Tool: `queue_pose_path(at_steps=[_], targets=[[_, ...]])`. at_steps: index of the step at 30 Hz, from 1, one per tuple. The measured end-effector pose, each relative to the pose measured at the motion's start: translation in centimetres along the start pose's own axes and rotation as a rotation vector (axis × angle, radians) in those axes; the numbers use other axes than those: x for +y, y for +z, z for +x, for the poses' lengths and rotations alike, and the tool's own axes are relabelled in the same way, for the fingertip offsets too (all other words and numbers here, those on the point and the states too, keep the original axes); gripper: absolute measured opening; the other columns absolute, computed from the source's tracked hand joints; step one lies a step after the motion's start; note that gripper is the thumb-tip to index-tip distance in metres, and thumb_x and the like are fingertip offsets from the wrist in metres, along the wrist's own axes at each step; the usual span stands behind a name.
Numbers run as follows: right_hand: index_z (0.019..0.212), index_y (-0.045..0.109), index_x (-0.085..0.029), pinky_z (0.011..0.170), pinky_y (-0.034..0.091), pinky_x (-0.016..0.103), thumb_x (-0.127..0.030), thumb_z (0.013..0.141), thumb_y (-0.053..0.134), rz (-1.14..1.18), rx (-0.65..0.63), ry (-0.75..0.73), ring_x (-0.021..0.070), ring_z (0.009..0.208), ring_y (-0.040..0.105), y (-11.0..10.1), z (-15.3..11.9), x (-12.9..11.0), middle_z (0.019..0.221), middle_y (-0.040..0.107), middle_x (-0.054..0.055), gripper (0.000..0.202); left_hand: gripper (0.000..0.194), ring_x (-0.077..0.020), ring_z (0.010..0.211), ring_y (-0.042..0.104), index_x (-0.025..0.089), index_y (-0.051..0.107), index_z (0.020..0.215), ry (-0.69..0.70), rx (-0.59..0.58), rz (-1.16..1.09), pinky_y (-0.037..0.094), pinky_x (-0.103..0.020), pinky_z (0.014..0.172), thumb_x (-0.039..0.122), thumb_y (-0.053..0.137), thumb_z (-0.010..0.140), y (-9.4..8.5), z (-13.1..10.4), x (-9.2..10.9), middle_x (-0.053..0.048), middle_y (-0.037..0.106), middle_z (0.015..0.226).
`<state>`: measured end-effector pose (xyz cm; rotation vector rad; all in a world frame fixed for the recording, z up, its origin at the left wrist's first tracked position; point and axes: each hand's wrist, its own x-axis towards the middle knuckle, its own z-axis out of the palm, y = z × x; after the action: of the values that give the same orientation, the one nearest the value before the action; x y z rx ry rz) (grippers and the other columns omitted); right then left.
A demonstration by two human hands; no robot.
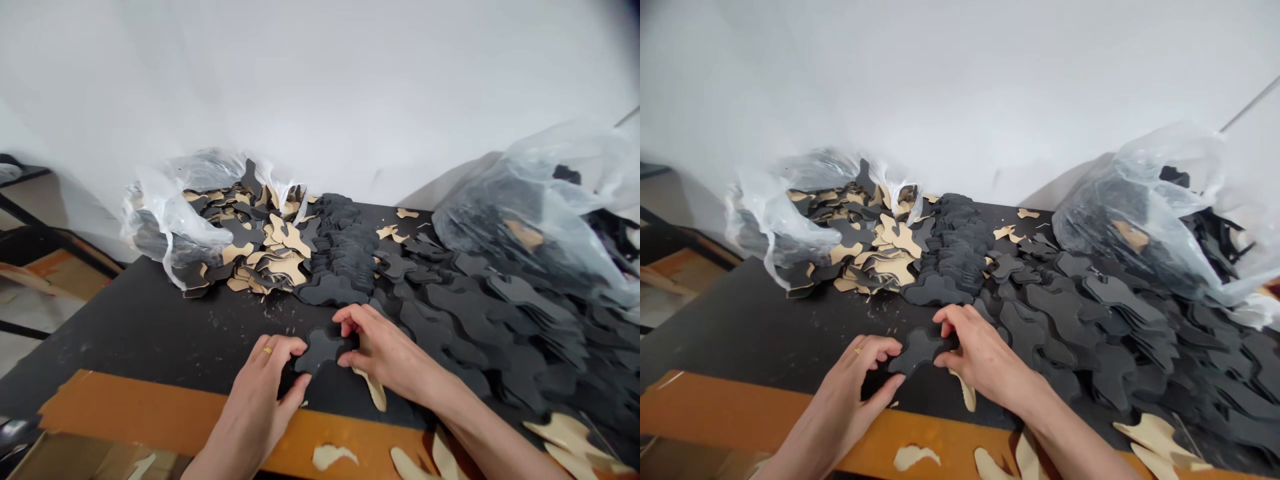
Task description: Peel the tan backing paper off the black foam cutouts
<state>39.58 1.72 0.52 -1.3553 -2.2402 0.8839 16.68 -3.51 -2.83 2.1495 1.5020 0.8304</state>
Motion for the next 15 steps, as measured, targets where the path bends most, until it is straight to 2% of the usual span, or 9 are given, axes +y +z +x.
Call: queue_pose_path(at_steps=[4, 8, 12, 15], targets=[[0.114, 0.052, -0.027, 0.08, 0.046, 0.029, -0.004, 0.075, 0.068, 0.093, 0.0, -0.016, 0.0154, 0.086, 0.056, 0.4, 0.0, 0.1, 0.096, 0.057, -0.001, 0.048, 0.029, -0.0238, 0.092, 0.06, 0.025, 0.054, 0.107, 0.008, 0.008, -0.032, 0.053, -0.038, 0.077, 0.009, 0.057, 0.083, -0.1, 0.0, 0.1, -0.005, 0.062, 0.099], [0.112, 0.054, -0.025, 0.08, 0.047, 0.028, -0.002, 0.074, 0.064, 0.325, 0.032, -0.044, 0.0137, 0.087, 0.056, 1.3, 0.2, 0.3, 0.098, 0.057, -0.001, 0.046, 0.037, -0.0211, 0.096, 0.061, 0.026, 0.051, 0.119, -0.031, 0.07, -0.144, 0.053, -0.037, 0.082, 0.012, 0.057, 0.086, -0.2, -0.1, -0.3, -0.006, 0.062, 0.11], [0.107, 0.055, -0.022, 0.081, 0.049, 0.028, -0.011, 0.073, 0.069, 0.65, 0.012, 0.0, 0.0132, 0.086, 0.059, 1.5, 0.7, 0.2, 0.093, 0.058, -0.001, 0.038, 0.035, -0.0164, 0.088, 0.064, 0.026, 0.053, 0.121, -0.15, 0.043, -0.361, 0.053, -0.032, 0.081, 0.017, 0.058, 0.087, -0.7, 0.1, -0.8, -0.003, 0.066, 0.101], [0.103, 0.054, -0.021, 0.078, 0.049, 0.028, -0.02, 0.074, 0.074, 0.774, 0.001, 0.058, 0.0124, 0.079, 0.06, 0.9, 0.9, 0.0, 0.086, 0.06, -0.001, 0.035, 0.035, -0.0153, 0.088, 0.066, 0.024, 0.052, 0.121, -0.245, 0.037, -0.54, 0.053, -0.031, 0.084, 0.02, 0.059, 0.087, -1.2, 0.2, -0.8, -0.002, 0.069, 0.096]])
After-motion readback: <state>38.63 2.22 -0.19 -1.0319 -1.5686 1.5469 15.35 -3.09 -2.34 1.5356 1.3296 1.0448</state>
